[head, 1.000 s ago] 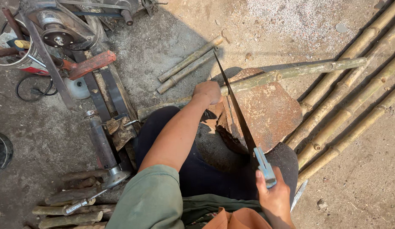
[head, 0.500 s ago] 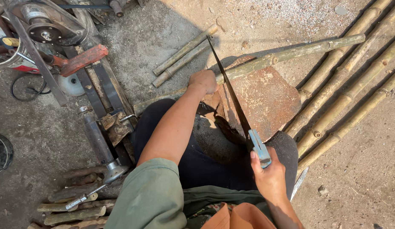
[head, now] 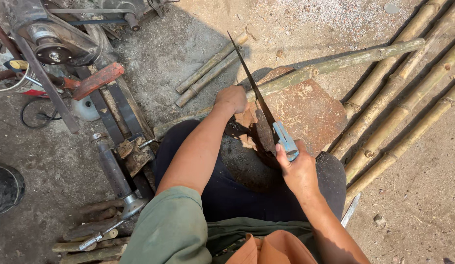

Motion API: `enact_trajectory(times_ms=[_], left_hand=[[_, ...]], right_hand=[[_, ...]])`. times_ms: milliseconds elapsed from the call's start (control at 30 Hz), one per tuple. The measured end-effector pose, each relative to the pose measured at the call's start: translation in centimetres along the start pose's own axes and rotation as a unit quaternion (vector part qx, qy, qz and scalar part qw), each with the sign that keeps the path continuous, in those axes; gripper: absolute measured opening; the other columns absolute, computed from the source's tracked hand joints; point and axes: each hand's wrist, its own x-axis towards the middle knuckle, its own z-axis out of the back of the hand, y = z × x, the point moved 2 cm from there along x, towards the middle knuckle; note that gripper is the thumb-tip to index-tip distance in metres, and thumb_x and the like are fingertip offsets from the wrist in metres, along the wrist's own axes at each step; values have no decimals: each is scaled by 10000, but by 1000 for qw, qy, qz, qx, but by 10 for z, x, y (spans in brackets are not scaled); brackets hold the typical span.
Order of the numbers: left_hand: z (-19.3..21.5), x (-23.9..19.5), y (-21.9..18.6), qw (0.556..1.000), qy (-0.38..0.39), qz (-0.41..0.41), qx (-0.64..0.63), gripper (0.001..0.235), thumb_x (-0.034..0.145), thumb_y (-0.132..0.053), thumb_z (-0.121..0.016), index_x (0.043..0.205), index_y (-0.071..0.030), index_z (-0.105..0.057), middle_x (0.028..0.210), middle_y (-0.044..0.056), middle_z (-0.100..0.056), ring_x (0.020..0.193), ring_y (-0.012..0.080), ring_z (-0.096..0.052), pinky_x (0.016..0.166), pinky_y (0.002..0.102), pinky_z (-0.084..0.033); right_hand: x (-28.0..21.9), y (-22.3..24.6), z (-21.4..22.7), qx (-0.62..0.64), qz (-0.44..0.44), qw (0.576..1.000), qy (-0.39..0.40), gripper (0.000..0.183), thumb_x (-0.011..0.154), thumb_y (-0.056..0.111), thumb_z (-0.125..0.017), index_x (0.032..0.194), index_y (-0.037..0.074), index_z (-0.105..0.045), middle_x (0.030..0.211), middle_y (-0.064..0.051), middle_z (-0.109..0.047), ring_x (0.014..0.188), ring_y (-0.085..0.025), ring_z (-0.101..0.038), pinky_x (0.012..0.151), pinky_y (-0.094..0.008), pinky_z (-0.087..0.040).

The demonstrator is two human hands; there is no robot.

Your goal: The person uses a hand saw to cut bamboo poles into shorter segments. They position each pole on a wooden block, saw through it, and place the cut pieces aside. The process is repeated for multiple bamboo poles.

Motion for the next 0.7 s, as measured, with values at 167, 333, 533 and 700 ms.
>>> enact_trajectory(times_ms=[167,333,533,700], left_hand=[[5,2,1,999,45,0,1,259,838,-172,-682,981,23,-774,1091,199,-749,1030,355,-739,942,473,-569],[-2,5,-1,998,56,-6,15,235,830,-131,-658,974,21,-766,1068,207,-747,999,378,-738,956,514,-547],[-6,6,-3,999,27,-11,30,287,834,-155,-650,1035,12,-768,1144,229,-718,1055,396,-715,945,493,-564],[1,5,-2,999,40,-6,18,301,830,-181,-659,1039,6,-771,1154,221,-716,1070,384,-702,937,496,-560]], right_hand=[[-139,-94,64,58,-45,997,23,398,861,343,-697,1150,69,-701,842,-128,-729,810,-208,-751,741,-350,-554],[-109,-72,36,49,-91,995,-10,433,820,414,-730,1052,49,-709,700,-132,-739,661,-194,-720,637,-357,-569],[-6,14,-5,50,-52,997,30,438,918,411,-690,1080,6,-640,713,-236,-699,658,-312,-709,646,-401,-536],[-132,-87,41,31,-75,997,-3,464,794,444,-736,1101,98,-691,844,-147,-740,755,-224,-770,716,-345,-593]])
